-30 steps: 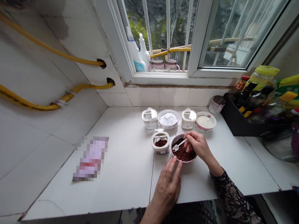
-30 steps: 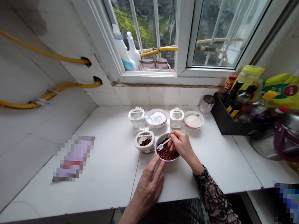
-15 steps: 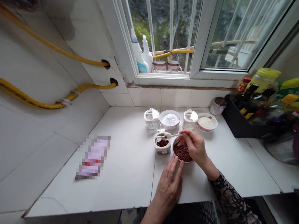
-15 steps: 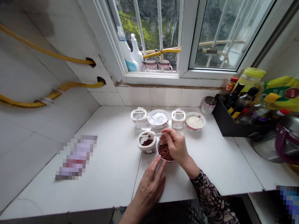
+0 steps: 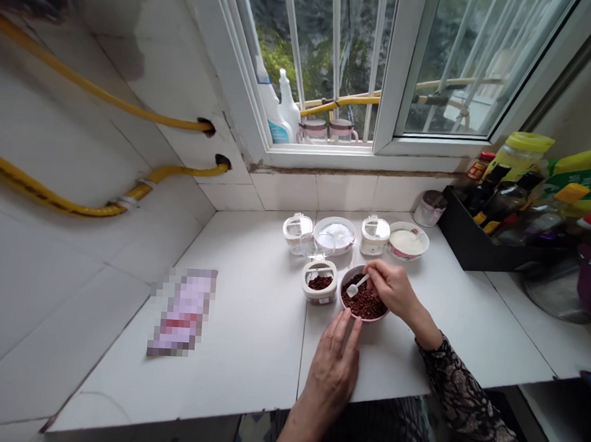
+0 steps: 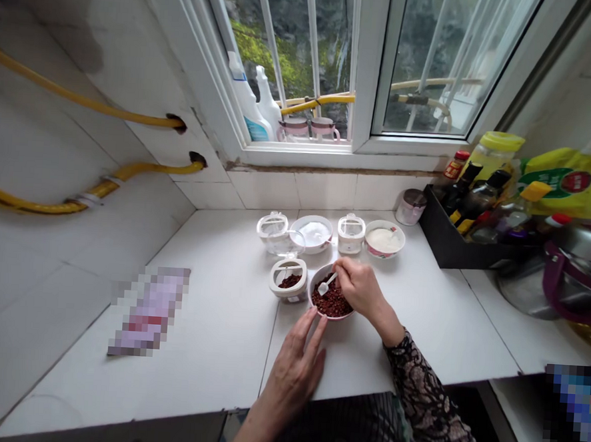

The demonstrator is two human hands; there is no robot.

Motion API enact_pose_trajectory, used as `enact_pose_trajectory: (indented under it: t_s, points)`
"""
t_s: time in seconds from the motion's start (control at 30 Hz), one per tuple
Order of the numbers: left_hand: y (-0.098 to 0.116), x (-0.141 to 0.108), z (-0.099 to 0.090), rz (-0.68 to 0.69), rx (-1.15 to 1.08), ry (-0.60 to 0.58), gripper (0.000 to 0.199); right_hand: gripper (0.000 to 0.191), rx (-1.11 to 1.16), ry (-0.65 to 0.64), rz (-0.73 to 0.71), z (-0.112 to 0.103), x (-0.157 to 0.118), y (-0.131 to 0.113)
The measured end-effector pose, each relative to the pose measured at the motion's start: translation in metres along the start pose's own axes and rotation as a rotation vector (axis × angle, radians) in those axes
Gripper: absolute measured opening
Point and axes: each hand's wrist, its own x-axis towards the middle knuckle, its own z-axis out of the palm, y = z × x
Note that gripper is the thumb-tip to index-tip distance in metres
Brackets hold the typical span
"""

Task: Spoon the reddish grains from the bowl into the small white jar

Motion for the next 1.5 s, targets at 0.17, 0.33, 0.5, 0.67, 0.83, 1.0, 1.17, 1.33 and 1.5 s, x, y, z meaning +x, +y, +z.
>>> enact_pose_trajectory:
  t_s: [0.17,0.33,0.5,0.67,0.83,1.0,1.17,1.33,1.5]
  points:
    - [0.001,0.0,0.0,-0.003,-0.014,0.0,0.069,0.019,0.011,-0.058,0.064,0.005,-0.002,-0.001]
    - [0.001,0.001,-0.001,-0.001,-0.013,0.002,0.069,0.017,0.169,-0.089,0.19,0.002,-0.002,0.001]
    - [0.001,0.001,-0.001,-0.004,-0.011,0.006,0.068,0.019,0.213,-0.099,0.211,0.003,-0.001,0.002]
    - [0.001,0.001,-0.001,0.003,-0.012,-0.002,0.066,0.024,0.297,-0.077,0.258,0.006,0.0,0.003]
    - [0.001,0.001,-0.001,0.0,-0.013,0.008,0.067,0.031,0.449,-0.063,0.366,0.002,0.001,0.004]
    - [0.0,0.001,0.0,-0.002,-0.013,0.007,0.066,0.033,0.517,-0.046,0.416,0.0,0.003,0.004]
    - [0.001,0.0,-0.001,-0.004,-0.013,-0.008,0.065,0.034,0.539,-0.01,0.419,-0.002,0.004,0.009]
    - [0.0,0.0,-0.001,-0.008,-0.008,-0.009,0.066,0.037,0.536,0.042,0.356,-0.003,0.006,0.006]
    - [0.0,0.0,0.001,-0.002,-0.012,0.01,0.068,0.028,0.41,0.179,0.096,0.014,0.003,-0.011]
